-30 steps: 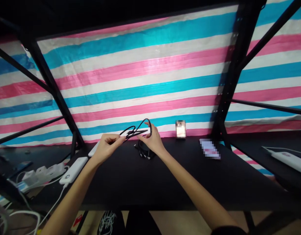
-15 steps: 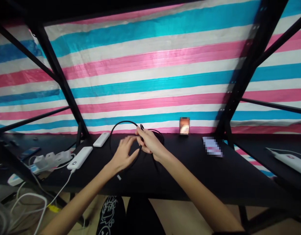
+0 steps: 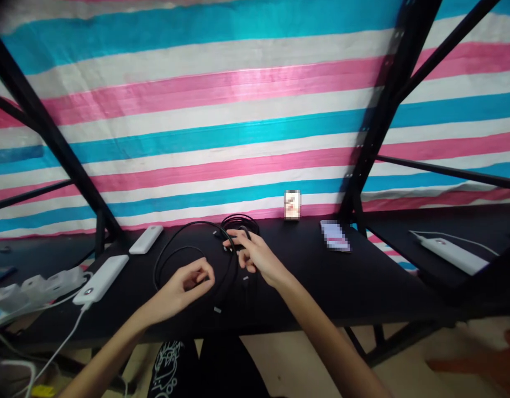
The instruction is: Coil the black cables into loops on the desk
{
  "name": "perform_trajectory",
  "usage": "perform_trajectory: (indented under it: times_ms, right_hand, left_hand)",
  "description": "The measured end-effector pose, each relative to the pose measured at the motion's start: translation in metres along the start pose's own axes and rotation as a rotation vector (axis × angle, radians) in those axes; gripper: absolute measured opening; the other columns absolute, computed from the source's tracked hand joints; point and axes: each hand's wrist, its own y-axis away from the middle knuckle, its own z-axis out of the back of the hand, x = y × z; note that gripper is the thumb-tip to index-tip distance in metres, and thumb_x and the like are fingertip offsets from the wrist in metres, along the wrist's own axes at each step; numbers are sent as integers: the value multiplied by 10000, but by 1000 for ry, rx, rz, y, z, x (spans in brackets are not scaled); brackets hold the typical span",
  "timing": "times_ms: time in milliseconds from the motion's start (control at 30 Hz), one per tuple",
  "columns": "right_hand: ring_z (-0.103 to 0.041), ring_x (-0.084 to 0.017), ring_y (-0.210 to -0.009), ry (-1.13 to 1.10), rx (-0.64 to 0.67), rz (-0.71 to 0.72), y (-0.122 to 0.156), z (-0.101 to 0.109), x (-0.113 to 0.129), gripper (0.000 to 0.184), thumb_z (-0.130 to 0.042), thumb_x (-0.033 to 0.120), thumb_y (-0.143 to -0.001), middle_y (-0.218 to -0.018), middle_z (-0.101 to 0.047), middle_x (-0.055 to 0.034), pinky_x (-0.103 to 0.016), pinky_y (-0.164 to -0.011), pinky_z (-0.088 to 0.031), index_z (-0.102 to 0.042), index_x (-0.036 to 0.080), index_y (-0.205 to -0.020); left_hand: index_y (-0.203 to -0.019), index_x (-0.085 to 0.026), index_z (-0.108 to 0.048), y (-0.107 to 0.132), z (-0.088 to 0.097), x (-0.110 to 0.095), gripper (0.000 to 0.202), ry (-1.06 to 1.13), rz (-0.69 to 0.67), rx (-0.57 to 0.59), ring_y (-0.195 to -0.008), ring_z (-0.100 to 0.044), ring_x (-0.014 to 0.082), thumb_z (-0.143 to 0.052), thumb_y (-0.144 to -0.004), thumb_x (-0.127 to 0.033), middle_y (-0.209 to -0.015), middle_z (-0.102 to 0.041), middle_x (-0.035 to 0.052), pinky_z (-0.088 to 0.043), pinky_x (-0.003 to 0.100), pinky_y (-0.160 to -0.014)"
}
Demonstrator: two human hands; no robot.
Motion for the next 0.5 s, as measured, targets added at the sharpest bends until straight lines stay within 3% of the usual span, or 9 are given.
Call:
perform_trajectory:
  times_ms: [133, 233, 300, 367, 433, 500]
  right_hand:
    - [-506, -38, -453, 3, -30, 9, 5, 25, -5, 339, -567, 384, -858, -1229, -613, -127, -135, -278, -217, -610, 214, -1148]
    - [-439, -17, -408, -23, -93, 17, 17, 51, -10, 352, -599, 437, -837, -1158, -635, -100, -133, -267, -156, -634, 230, -1119]
    - [-362, -2, -364, -24, -167, 19, 28, 71, -14, 350, -618, 466, -825, -988, -661, -60, -134, -269, -124, -655, 229, -1079]
    - [-286, 8, -332, -32, -274, 29, 40, 89, -19, 331, -644, 477, -808, -779, -629, -8, -136, -279, -111, -677, 219, -1011]
    - [-244, 19, -314, -74, -403, 37, 53, 105, -24, 307, -690, 474, -767, -664, -568, 28, -137, -290, -114, -691, 212, -926]
    - [-252, 27, -305, -124, -530, 44, 64, 117, -28, 309, -732, 477, -717, -671, -571, 27, -139, -293, -140, -698, 215, -877]
  left_hand:
    - [-849, -214, -486, 2, 23, 7, 262, 173, 29, -340, -522, -292, 54, -643, -796, -417, -729, -335, -53, -205, 195, -453]
    - [-1020, -278, -465, 3, 50, 29, 375, 215, 71, -553, -489, -265, 19, -684, -752, -423, -966, -432, -24, -169, 174, -407]
    - [-1092, -289, -474, 7, 65, 49, 466, 5, 83, -673, -557, -370, 47, -711, -717, -430, -1047, -463, 1, -276, 174, -437]
    - [-1038, -249, -537, 12, 74, 70, 463, -321, 48, -793, -650, -450, 86, -717, -680, -482, -1077, -465, 25, -408, 212, -544]
    - [-1017, -239, -596, 17, 76, 86, 446, -595, 111, -752, -605, -429, 94, -659, -703, -549, -1034, -470, 33, -445, 257, -580]
    - [-994, -253, -634, 20, 73, 95, 434, -795, 206, -687, -618, -476, 114, -604, -726, -593, -1042, -490, 39, -442, 262, -558]
